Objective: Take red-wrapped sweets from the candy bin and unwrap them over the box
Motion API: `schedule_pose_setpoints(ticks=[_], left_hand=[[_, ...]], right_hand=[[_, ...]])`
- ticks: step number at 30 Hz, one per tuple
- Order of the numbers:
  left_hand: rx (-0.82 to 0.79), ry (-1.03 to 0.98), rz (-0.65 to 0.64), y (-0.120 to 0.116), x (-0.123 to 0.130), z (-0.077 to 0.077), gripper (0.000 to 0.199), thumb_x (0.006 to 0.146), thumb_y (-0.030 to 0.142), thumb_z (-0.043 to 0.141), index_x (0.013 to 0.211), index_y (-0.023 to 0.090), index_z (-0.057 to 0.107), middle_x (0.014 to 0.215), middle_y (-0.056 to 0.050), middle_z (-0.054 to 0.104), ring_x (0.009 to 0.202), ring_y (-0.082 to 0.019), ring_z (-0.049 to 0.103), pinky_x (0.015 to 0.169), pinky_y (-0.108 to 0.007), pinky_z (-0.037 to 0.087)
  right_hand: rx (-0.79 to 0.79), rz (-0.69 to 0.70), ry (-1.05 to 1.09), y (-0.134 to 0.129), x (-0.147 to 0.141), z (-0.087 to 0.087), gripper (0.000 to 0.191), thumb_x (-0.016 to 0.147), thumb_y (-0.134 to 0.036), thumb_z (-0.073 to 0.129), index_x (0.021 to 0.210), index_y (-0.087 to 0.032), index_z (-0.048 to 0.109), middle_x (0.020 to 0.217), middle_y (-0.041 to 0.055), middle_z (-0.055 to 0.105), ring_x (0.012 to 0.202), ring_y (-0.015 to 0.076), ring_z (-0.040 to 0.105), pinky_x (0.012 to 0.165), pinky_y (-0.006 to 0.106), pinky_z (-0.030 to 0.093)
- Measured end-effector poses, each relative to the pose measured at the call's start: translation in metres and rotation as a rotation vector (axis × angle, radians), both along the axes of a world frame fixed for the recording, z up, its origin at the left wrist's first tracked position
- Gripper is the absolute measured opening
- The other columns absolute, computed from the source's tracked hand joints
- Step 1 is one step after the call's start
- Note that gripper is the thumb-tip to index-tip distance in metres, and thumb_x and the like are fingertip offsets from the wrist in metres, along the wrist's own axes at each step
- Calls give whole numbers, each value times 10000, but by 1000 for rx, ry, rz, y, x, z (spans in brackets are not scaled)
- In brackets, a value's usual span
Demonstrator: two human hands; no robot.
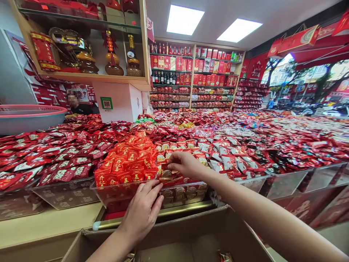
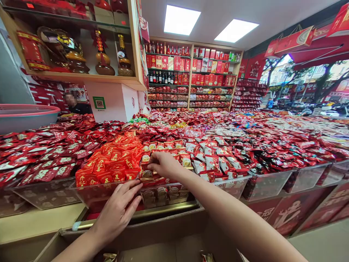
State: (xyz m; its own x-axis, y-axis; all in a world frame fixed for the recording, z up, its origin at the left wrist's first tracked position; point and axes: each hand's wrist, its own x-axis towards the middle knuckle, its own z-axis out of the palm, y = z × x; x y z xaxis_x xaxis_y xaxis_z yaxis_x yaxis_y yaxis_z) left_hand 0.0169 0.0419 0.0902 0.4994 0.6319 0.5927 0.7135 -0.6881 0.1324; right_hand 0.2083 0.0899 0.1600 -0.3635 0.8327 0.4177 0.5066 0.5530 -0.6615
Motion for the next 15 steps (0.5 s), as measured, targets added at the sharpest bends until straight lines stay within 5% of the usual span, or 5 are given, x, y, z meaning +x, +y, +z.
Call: schedule_pose_setpoints(ticks=[4, 15], left_hand=[[-11, 34, 10, -1, 0, 4, 317, 823, 226, 418, 1112, 132, 508, 1108, -109, 510, 1030, -215, 444, 893, -381, 413], [-7, -140, -7, 2, 3, -1, 234, 802, 190, 438, 1035, 174, 455, 1012, -84, 547, 969, -206, 499, 847, -383, 440]], right_hand=[[12, 7, 88, -7, 6, -1, 70, 701, -225, 548, 692, -159, 527, 599, -31, 512, 546, 82, 437, 513, 206, 340], [16, -16, -89, -24, 8, -8, 22, 671, -140, 566, 688, -154, 566, 604, -27, 549, 568, 83, 467, 541, 191, 339]])
